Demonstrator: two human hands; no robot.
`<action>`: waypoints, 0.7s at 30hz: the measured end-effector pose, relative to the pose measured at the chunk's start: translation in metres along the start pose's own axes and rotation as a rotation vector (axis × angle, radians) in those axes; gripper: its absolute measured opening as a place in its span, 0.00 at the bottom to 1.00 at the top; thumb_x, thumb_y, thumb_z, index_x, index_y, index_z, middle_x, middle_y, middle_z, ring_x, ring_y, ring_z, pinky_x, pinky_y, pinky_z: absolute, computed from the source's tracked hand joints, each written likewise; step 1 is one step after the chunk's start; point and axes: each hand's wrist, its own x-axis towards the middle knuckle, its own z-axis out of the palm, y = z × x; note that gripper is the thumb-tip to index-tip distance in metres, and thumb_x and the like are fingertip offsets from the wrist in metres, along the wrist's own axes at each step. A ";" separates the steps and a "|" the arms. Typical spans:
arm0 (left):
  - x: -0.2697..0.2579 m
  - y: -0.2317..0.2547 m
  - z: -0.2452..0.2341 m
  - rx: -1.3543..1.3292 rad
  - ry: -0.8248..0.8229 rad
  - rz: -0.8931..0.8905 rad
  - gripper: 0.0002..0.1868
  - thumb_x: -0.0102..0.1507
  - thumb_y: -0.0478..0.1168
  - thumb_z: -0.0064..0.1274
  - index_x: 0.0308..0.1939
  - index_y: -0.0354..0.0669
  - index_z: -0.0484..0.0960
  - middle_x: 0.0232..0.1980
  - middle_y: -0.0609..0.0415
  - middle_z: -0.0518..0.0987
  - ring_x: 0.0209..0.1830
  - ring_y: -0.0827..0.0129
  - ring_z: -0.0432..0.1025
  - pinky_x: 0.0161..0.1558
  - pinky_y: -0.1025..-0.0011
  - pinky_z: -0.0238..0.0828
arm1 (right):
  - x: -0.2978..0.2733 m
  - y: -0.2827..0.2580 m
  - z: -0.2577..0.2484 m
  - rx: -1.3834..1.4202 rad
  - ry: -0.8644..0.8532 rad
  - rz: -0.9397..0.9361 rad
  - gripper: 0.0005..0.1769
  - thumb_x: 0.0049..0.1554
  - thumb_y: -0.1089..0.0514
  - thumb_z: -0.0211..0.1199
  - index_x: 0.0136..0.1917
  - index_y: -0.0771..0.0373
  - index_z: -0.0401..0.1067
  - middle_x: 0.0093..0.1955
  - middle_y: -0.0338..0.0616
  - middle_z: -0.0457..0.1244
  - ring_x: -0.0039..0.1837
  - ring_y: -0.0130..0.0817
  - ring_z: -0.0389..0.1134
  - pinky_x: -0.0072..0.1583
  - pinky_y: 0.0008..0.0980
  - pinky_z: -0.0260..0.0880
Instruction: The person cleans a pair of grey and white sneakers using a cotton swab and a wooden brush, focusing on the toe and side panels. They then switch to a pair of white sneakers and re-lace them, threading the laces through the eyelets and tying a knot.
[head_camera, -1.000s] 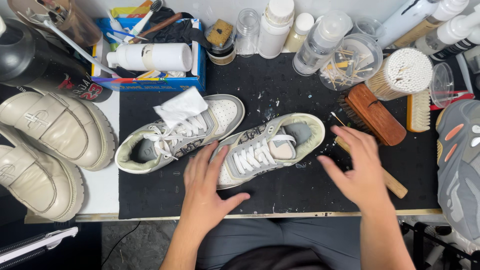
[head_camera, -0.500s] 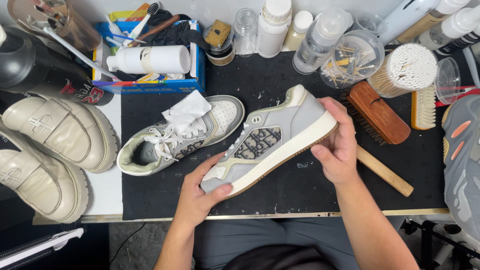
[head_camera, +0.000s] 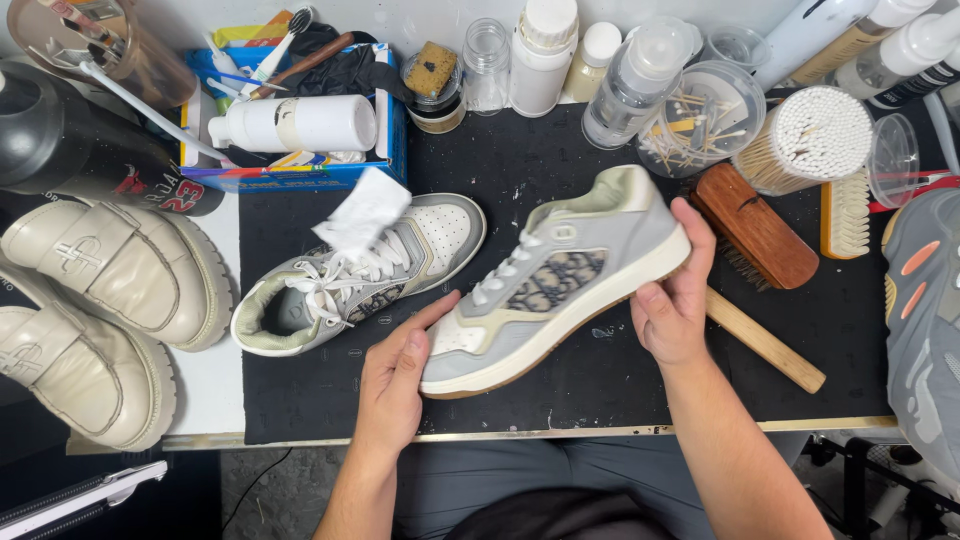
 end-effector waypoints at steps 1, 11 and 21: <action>-0.001 0.004 0.001 -0.029 -0.012 0.036 0.29 0.72 0.53 0.44 0.67 0.33 0.78 0.61 0.43 0.84 0.61 0.66 0.77 0.65 0.70 0.68 | 0.001 0.000 0.000 0.003 0.018 0.014 0.51 0.61 0.50 0.70 0.85 0.57 0.42 0.82 0.50 0.50 0.81 0.40 0.52 0.85 0.44 0.51; 0.005 0.012 0.033 -0.192 0.066 0.299 0.56 0.51 0.28 0.73 0.79 0.35 0.57 0.82 0.38 0.61 0.81 0.55 0.61 0.79 0.57 0.62 | 0.006 -0.006 -0.001 0.150 0.074 -0.004 0.43 0.61 0.56 0.66 0.81 0.56 0.44 0.80 0.48 0.48 0.82 0.40 0.52 0.82 0.44 0.54; 0.005 0.009 0.034 -0.255 0.209 0.387 0.60 0.56 0.37 0.74 0.82 0.39 0.48 0.85 0.40 0.54 0.86 0.55 0.54 0.83 0.56 0.55 | -0.003 0.004 -0.015 0.182 0.004 0.008 0.37 0.64 0.48 0.68 0.74 0.60 0.49 0.70 0.49 0.56 0.74 0.39 0.58 0.80 0.40 0.59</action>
